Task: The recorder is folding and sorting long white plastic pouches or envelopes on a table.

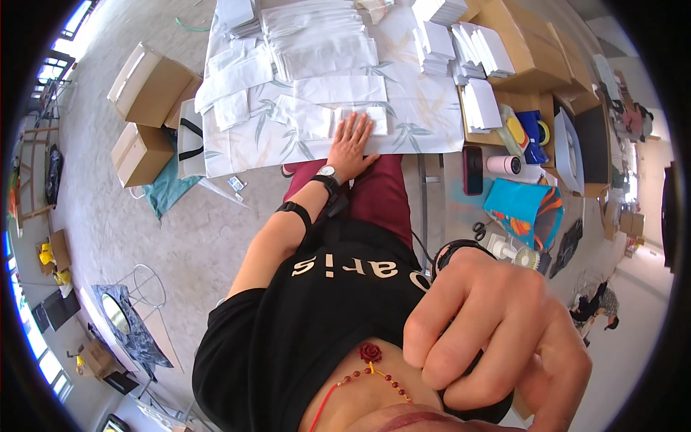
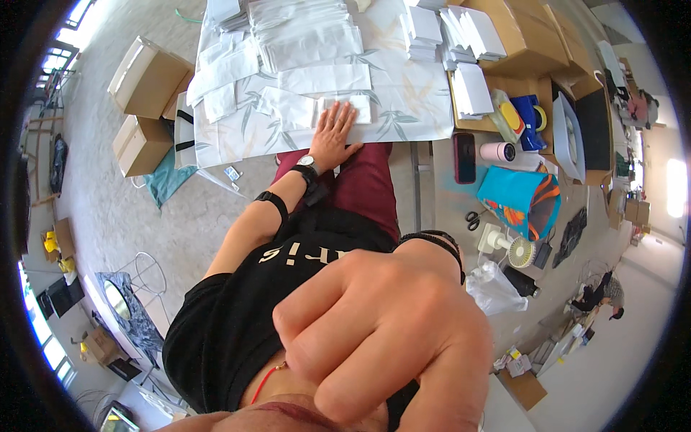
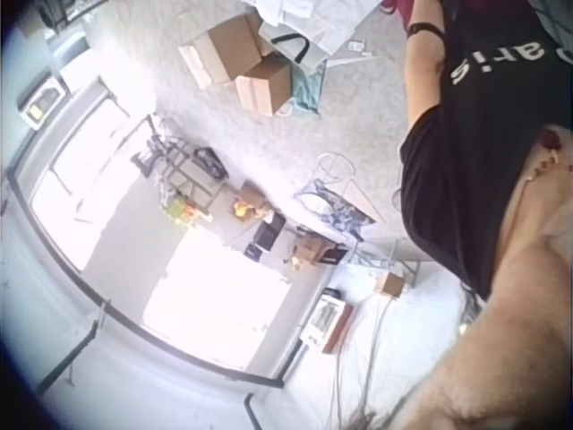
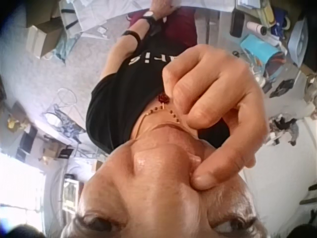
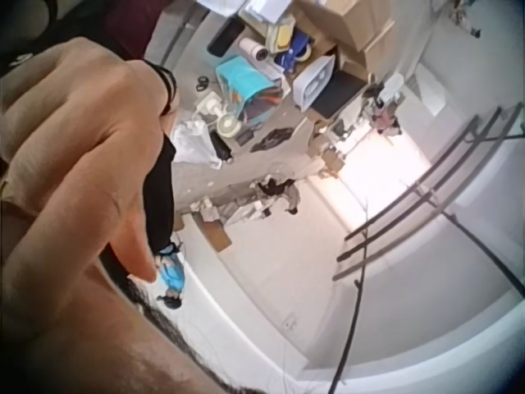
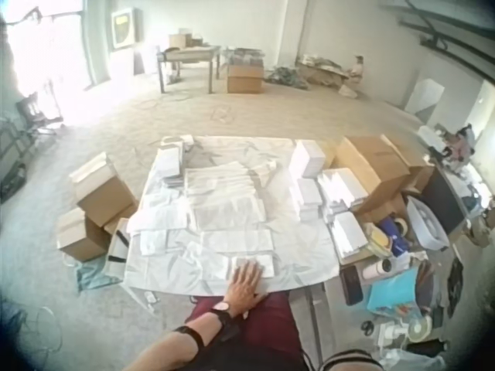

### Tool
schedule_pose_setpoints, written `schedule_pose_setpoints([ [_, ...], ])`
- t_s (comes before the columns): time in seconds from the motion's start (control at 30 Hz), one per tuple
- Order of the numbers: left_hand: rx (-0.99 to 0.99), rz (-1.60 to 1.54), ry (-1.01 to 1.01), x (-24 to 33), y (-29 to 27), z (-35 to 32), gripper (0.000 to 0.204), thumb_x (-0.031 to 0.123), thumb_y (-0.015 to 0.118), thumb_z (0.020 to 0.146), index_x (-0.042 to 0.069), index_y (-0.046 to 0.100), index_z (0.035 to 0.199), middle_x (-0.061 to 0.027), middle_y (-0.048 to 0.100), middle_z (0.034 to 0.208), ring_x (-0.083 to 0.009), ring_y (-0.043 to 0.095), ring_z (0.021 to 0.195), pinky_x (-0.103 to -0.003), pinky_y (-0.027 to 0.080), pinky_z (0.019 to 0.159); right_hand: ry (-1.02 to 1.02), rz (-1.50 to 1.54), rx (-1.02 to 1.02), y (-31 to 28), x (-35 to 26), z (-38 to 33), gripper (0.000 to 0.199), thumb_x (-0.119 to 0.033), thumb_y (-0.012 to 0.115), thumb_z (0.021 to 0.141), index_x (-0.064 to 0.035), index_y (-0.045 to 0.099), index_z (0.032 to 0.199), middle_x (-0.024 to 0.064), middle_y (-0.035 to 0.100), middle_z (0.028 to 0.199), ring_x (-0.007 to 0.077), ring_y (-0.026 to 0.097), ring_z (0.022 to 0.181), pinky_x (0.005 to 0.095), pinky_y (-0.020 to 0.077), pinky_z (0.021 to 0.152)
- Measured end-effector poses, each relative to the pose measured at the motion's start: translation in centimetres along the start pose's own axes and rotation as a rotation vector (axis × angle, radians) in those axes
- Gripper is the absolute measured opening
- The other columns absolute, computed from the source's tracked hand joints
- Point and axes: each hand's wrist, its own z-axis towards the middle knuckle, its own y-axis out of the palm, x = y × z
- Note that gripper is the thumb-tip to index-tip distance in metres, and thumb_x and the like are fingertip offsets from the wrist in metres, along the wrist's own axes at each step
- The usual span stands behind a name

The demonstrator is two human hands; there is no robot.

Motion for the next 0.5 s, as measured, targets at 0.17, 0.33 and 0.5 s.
schedule_pose_setpoints([
  [0.17,0.000,-0.047,-0.007,-0.1,-0.6,0.1,0.086,0.054,0.062,0.095,0.007,0.036,0.161,-0.0141,0.026,0.170,-0.0327,0.015,0.160,-0.051,0.010,0.130,-0.049,0.040,-0.119,-2.1,0.9,0.9,0.039,-0.046,0.047,0.110,-0.0216,0.077,0.107,-0.0014,0.046,0.057,0.0099,0.040,0.046,0.0252,0.0310,0.048],
  [0.33,0.173,-0.217,-0.239,-1.4,-4.5,0.7,0.059,0.032,0.072,0.094,0.006,0.054,0.144,-0.0161,0.050,0.150,-0.0379,0.043,0.140,-0.053,0.029,0.119,0.012,0.122,-0.138,-3.3,0.9,1.8,0.039,-0.045,0.048,0.110,-0.0206,0.078,0.108,-0.0020,0.046,0.056,0.0093,0.040,0.045,0.0242,0.0299,0.046],
  [0.5,0.567,-0.090,-0.748,-10.1,-5.1,-0.1,0.052,0.030,0.078,0.088,0.009,0.058,0.131,-0.0155,0.058,0.126,-0.0351,0.049,0.125,-0.051,0.033,0.107,0.239,0.154,-0.070,-4.5,-0.7,2.1,0.034,-0.045,0.051,0.108,-0.0219,0.076,0.106,-0.0004,0.055,0.062,0.0124,0.046,0.048,0.0278,0.0355,0.050],
])
